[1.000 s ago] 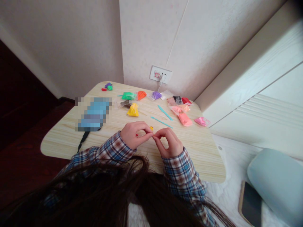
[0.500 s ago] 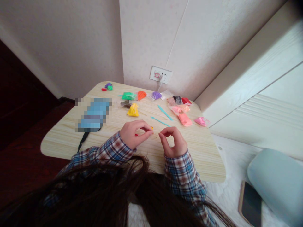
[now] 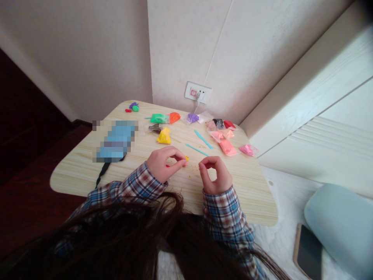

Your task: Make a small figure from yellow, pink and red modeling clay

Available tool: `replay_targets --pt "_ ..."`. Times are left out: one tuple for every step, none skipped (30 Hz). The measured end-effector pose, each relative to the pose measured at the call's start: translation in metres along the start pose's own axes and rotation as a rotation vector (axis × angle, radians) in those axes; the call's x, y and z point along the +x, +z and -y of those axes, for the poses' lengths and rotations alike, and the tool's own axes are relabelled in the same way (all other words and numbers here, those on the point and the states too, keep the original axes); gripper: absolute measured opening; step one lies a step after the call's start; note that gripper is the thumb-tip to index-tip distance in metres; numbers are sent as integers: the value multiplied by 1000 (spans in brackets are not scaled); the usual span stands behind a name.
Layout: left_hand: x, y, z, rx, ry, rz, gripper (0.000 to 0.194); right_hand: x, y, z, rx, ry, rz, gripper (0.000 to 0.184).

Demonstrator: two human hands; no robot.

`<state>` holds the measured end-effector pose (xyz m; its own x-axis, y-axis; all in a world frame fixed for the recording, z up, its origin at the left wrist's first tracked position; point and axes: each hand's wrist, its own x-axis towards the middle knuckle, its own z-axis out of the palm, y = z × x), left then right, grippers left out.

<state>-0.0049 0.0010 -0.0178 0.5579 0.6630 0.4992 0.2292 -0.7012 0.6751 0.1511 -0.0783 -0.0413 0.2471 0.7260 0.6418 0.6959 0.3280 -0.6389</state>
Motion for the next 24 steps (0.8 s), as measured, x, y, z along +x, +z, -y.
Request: replay_targets --pt "0 0 1 28 7 -2 10 -1 0 -2 9 33 -11 2" --pt "0 1 2 59 15 -5 8 -2 0 -4 23 66 -22 2" --pt "-1 2 3 95 21 -4 7 -2 0 -6 40 95 -30 3" --pt "-1 4 5 133 30 -5 5 -3 0 -8 57 117 -35 3" --pt "-1 5 7 171 41 -5 6 -3 0 -10 70 130 -34 4" --pt "-2 7 9 207 58 -7 8 -4 1 -10 77 136 -29 4" --pt "-2 8 10 238 78 -10 11 -4 1 -11 80 134 -19 4" --pt "-1 9 10 259 98 -16 13 -4 1 -10 80 126 -6 3" --pt "-1 9 10 266 118 -25 14 -4 2 -9 78 112 9 3" --pt "-1 9 10 257 137 -33 15 -3 2 -8 77 92 27 2" --pt "0 9 9 236 154 -35 16 -2 2 -6 75 68 46 2" --pt "0 8 8 207 169 -32 16 -2 2 -4 73 40 65 3" --pt "0 7 6 176 181 -24 15 -1 2 -2 72 10 82 3" --pt "1 6 6 142 193 -11 13 0 3 0 72 -19 93 4" --pt "1 5 5 109 201 2 12 0 3 1 71 -47 99 4" --pt "1 5 4 78 207 12 11 1 3 2 68 -73 102 5" --pt "1 4 4 50 211 19 11 1 3 3 59 -96 101 5" --pt "2 4 4 26 212 23 10 2 4 3 45 -116 100 5" --pt "2 4 3 11 212 26 10 2 4 4 26 -133 100 6" --pt "2 3 3 5 211 31 9 1 5 4 3 -144 99 6" --pt "2 3 3 7 207 39 9 1 5 4 -22 -150 98 6" --pt "2 3 2 13 203 47 8 1 6 3 -47 -149 96 6" --pt "2 3 2 20 199 55 8 0 7 3 -73 -145 94 6" --pt "1 3 2 26 193 61 8 0 7 3 -96 -139 92 6"
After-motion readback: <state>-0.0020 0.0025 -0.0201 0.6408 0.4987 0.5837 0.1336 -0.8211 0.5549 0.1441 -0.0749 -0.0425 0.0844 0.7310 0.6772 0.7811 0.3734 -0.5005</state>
